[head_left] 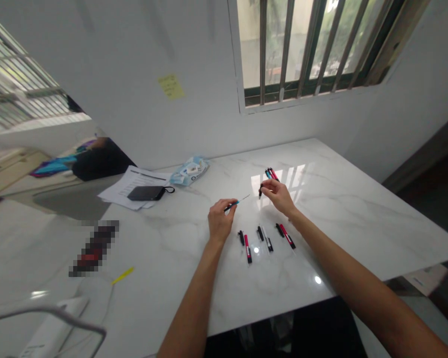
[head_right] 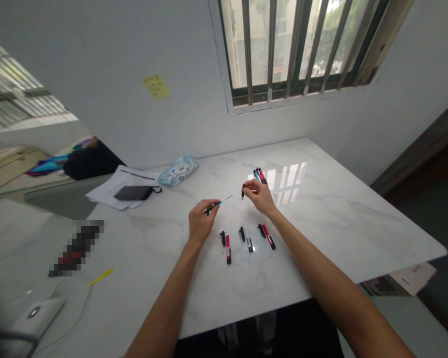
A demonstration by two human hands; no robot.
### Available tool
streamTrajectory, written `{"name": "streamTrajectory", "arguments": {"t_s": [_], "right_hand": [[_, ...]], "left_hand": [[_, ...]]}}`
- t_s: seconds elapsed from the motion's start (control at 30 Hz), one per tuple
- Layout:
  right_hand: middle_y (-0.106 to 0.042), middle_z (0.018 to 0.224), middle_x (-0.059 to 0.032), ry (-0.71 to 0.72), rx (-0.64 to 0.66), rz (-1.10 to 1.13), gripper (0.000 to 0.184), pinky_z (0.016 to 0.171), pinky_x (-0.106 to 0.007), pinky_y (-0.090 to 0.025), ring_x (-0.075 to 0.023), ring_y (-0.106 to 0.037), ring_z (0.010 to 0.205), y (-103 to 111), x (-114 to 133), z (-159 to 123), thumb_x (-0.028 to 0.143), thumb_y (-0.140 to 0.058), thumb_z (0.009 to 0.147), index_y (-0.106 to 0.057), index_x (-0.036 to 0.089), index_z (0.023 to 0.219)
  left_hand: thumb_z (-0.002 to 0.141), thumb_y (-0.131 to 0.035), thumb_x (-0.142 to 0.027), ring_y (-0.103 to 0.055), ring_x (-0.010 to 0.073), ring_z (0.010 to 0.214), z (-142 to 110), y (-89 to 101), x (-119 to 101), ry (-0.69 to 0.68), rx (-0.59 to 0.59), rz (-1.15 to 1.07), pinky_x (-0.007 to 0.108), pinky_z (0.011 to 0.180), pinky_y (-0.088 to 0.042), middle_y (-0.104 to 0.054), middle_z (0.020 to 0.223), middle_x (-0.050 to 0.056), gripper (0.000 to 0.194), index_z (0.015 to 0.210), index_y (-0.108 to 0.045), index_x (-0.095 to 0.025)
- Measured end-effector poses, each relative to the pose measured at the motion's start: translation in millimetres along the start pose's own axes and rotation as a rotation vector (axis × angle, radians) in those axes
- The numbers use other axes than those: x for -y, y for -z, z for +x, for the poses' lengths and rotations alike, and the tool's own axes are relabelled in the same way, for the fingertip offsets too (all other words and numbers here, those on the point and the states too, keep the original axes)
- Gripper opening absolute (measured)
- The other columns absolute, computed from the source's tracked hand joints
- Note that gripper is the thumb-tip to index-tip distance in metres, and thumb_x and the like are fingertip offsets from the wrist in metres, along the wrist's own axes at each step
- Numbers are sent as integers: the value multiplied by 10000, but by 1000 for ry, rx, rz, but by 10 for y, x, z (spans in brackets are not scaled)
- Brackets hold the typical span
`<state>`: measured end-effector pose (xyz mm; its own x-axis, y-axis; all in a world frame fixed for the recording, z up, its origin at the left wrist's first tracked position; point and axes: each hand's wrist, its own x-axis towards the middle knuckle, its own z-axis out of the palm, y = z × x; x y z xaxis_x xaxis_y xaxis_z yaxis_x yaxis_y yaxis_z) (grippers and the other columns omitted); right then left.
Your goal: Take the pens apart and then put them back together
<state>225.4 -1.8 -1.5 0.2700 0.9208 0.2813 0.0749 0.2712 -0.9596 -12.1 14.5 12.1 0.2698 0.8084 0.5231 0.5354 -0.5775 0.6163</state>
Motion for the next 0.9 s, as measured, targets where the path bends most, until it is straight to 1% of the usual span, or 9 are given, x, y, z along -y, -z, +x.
{"name": "streamTrajectory", "arguments": {"t_s": [0.07,0.1,0.17,0.33,0.67,0.9], "right_hand": [[-727,945,-58,108,40,-177,243,820,-354,-594,-193,-695,861,15,28,-29,404,-707,847,-749,219,1000],[-718,979,-62,149,70,-228,230,823,-349,-597,-188,-693,868,12,40,-48,383,-691,865,-765,225,1015],[-705,1039,-68,185,121,-246,232,820,-337,-605,-182,-695,884,-5,49,-78,362,-682,877,-777,234,1046],[-740,1068,-67,136,148,-153,252,825,-340,-611,-187,-722,893,-40,-4,-78,312,-714,845,-752,220,1077],[-761,984,-49,115,190,-172,225,744,-310,-592,-181,-719,827,-55,3,-91,302,-719,824,-748,211,1027],[-740,979,-46,151,129,-210,186,720,-299,-571,-165,-696,802,-47,41,-85,240,-657,810,-731,206,976]], "left_hand": [[909,-693,-226,-703,233,939,6,18,12,-18,-19,59,380,892,-524,-782,1006,40,121,991,-775,-259],[909,-693,-222,-699,238,946,6,22,14,-26,-20,83,387,898,-514,-782,1004,40,123,992,-776,-261],[909,-696,-215,-693,242,946,3,20,13,-34,-20,110,393,900,-497,-783,1008,38,123,990,-776,-262],[911,-695,-217,-692,244,960,-9,0,22,-35,-13,105,398,908,-479,-786,1016,37,119,986,-774,-264],[901,-693,-223,-689,249,955,-8,-19,22,-30,9,89,400,918,-483,-785,1005,40,125,973,-781,-276],[904,-693,-214,-683,243,952,-13,-27,50,-20,2,92,383,893,-485,-781,1011,36,123,974,-778,-269]]}}
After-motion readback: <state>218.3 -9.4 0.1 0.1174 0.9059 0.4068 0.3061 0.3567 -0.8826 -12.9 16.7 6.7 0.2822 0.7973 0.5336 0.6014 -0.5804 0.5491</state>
